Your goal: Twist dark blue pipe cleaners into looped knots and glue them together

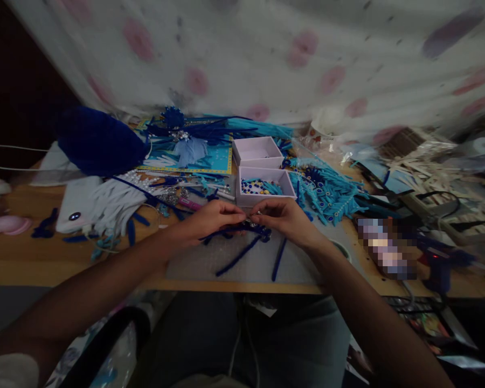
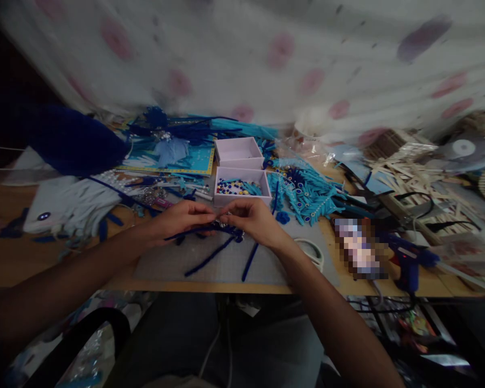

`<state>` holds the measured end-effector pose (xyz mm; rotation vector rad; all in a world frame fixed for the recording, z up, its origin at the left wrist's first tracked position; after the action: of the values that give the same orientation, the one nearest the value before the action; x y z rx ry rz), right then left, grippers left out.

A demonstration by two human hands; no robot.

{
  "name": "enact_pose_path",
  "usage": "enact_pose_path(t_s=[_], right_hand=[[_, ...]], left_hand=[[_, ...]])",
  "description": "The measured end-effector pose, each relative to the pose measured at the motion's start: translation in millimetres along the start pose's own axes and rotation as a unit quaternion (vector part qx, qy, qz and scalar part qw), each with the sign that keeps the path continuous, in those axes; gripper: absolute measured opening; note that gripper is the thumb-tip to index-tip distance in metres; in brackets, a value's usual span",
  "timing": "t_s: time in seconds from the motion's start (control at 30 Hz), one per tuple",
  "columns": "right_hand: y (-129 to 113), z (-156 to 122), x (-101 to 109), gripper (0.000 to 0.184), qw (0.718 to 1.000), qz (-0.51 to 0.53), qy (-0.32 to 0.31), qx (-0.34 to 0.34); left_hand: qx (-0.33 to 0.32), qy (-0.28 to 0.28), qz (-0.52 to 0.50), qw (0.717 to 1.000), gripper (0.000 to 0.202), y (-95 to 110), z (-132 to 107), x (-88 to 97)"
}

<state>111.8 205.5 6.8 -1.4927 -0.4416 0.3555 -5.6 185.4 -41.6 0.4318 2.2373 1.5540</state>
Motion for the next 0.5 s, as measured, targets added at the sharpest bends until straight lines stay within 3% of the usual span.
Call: enact_pose_path(t_s=[0.33, 0.5], right_hand=[[2.3, 3.1, -1.8, 0.038, 1.0, -0.026, 0.001, -0.005], [5.0, 0.5, -2.4, 0.042, 1.0, 0.006, 0.012, -0.007]], left_hand=[[-0.005, 0.001, 0.031, 0.999, 0.022, 2.0, -0.8, -3.3], [0.018, -0.011, -0.004, 1.0, 0.025, -2.9, -1.5, -2.4]])
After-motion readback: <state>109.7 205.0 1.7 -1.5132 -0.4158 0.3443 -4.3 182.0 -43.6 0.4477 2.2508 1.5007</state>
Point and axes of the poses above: each hand's wrist, its own z-axis towards the middle knuckle, its own x-axis out of the back of the hand, y = z × x, the point moved 10 cm from there along z, towards the middle knuckle, and after that the axes turned 9 degrees about z, right-handed, at the moved point
